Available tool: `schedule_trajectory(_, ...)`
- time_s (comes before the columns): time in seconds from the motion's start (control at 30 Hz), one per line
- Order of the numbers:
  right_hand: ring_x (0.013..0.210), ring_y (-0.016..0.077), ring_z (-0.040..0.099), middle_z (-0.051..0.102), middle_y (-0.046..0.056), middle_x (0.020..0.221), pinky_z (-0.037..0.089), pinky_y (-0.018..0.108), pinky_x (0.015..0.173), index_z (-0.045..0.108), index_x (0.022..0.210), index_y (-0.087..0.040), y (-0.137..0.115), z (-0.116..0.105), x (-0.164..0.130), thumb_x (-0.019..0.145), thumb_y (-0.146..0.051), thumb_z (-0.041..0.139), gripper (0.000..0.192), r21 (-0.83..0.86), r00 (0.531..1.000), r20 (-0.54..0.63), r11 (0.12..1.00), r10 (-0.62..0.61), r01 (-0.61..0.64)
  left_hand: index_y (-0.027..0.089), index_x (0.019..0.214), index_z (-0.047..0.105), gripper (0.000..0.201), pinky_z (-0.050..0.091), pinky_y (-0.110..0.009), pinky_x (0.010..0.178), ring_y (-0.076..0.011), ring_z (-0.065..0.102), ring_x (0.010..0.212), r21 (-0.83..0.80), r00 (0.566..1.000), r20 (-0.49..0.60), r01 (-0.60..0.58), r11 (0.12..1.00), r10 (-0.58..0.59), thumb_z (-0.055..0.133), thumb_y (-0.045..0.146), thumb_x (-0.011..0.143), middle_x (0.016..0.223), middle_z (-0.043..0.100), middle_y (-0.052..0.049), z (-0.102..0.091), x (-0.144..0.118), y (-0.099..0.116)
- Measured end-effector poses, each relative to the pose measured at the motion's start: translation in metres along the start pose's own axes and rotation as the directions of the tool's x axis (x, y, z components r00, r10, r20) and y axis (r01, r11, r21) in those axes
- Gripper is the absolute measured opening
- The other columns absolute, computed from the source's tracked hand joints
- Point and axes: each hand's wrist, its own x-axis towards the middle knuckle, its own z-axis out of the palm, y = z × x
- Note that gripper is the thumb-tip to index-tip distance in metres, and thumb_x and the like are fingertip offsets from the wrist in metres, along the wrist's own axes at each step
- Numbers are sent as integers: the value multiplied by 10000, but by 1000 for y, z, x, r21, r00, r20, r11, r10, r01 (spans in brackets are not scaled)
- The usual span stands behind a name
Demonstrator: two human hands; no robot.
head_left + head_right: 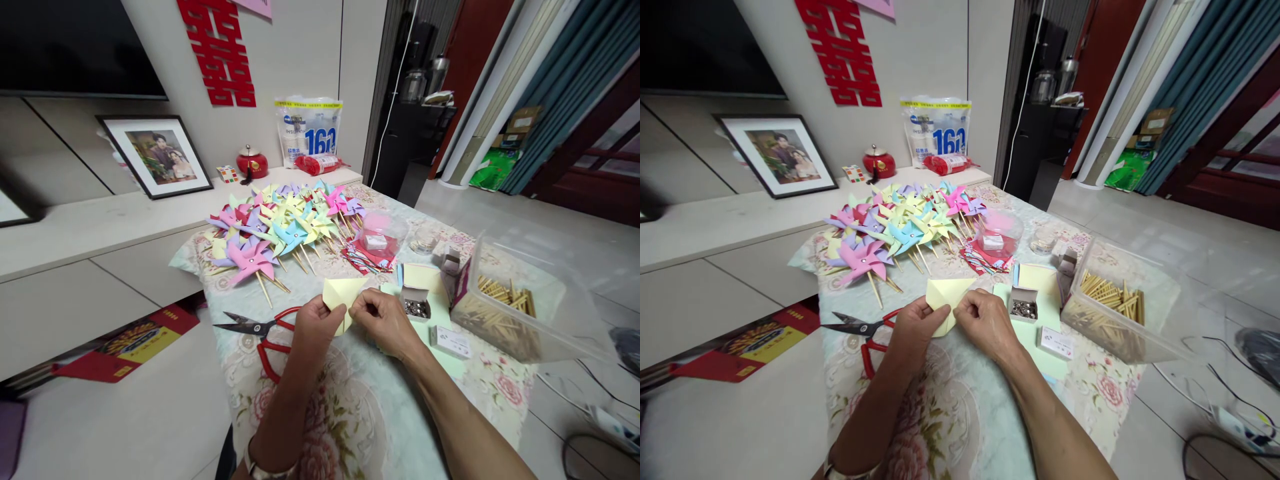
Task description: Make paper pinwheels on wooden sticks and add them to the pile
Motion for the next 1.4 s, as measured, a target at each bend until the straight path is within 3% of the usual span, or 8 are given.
schedule_trajectory(0.4, 599, 126, 469, 552, -12, 637, 341, 249, 563, 604, 641, -178, -1, -6, -1, 797, -301, 618, 199, 86, 999, 30, 995, 42, -45, 92, 1012, 715, 381, 525, -261, 634, -220, 727, 727, 16, 1000, 14, -14, 1000, 14, 745, 238, 661, 810, 780, -65, -2, 2, -2)
schedule_trajectory(0.5, 621, 134, 487, 569, 0, 676, 366, 259, 580, 637, 696, -173, 1, -18, -1, 810, -391, 662, 247, 172, 994, -93, 985, 50, -34, 90, 1001, 715, 369, 541, -283, 676, -230, 729, 751, 14, 999, 29, 16, 1000, -17, 742, 237, 664, 833, 782, -79, -2, -1, 1)
schedule_trajectory(0.63, 877, 189, 593, 662, 62, 970, 456, 295, 745, 682, 1084, -194, 5, -35, -1, 826, -388, 684, 324, 295, 955, -295, 953, 17, 74, 96, 977, 729, 354, 546, -306, 726, -237, 726, 776, 21, 990, 114, 80, 997, -82, 756, 222, 647, 861, 782, -95, -1, -7, 8)
schedule_trajectory(0.73, 1004, 214, 609, 668, 88, 1106, 479, 324, 833, 588, 1310, -205, 4, -41, -1, 817, -375, 700, 533, 412, 993, -117, 910, 11, 38, 100, 934, 748, 326, 530, -284, 692, -215, 710, 724, 74, 970, 203, 117, 990, -130, 761, 220, 631, 821, 776, -88, 0, -9, 12)
schedule_trajectory(0.83, 850, 187, 630, 674, 55, 961, 489, 292, 720, 523, 1401, -191, 2, -42, -4, 811, -369, 710, 645, 442, 987, 151, 890, 50, -113, 109, 920, 757, 310, 502, -254, 639, -188, 683, 669, 123, 954, 256, 128, 984, -156, 753, 217, 629, 765, 763, -66, -1, -9, 12)
schedule_trajectory(0.93, 729, 158, 599, 637, 1, 823, 444, 246, 603, 505, 1433, -224, 3, -39, -6, 796, -329, 727, 683, 334, 962, 258, 926, 93, -179, 123, 964, 752, 326, 495, -251, 641, -181, 676, 675, 156, 942, 294, 119, 981, -161, 732, 210, 651, 787, 762, -54, -3, -8, 10)
schedule_trajectory(1.23, 1103, 229, 624, 633, 70, 1323, 497, 336, 913, 563, 1387, -241, 6, -33, -7, 726, -154, 705, 682, 245, 960, 276, 962, 53, -124, 128, 927, 750, 297, 498, -250, 631, -180, 679, 666, 180, 943, 291, 112, 977, -162, 721, 190, 638, 769, 760, -50, -2, -7, 7)
schedule_trajectory(1.4, 1020, 224, 640, 693, 82, 1142, 506, 350, 854, 594, 1325, -186, 8, -28, -1, 775, -266, 702, 565, 308, 992, 74, 944, 101, -119, 111, 960, 734, 341, 537, -281, 688, -215, 716, 716, 103, 977, 174, 108, 989, -125, 754, 214, 636, 807, 774, -70, -1, -7, 7)
